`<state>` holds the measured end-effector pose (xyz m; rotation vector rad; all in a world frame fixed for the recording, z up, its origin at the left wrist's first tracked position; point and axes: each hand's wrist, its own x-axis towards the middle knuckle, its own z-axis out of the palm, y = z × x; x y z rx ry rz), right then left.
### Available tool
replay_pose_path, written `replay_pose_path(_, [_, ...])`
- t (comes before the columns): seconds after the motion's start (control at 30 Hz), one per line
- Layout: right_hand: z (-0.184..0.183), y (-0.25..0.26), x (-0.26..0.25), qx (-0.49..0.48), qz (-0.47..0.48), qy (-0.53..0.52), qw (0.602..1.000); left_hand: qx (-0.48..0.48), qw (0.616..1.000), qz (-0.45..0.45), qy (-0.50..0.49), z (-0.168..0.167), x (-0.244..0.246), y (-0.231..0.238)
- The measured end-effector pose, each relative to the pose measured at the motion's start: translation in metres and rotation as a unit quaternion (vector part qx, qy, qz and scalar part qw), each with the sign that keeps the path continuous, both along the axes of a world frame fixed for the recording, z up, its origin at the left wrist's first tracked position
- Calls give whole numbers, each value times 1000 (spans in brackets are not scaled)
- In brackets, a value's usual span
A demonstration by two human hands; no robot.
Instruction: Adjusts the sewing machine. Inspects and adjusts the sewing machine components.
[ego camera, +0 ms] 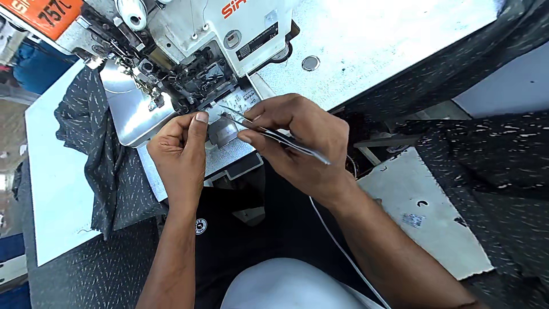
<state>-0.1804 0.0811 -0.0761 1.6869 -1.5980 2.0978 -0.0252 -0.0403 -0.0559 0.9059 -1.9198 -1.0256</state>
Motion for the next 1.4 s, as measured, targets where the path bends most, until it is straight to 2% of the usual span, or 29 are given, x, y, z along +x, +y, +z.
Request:
replay_pose_path(0.33, [-10, -9, 9, -42, -27, 69, 996, 29, 1000, -7, 8, -1, -1, 1])
replay_pose_path(0.93, [-10, -15, 9, -44, -33, 67, 996, 66, 997, -10, 30, -3, 0, 2])
replay_pose_path(1.17, [-7, -5, 1, -60, -24, -24, 998, 62, 997, 10, 43, -6, 2, 5])
replay_pose_path(1.4, [-8, -3, 0, -74, -21, -57, 995, 43, 997, 23, 54, -3, 8, 13])
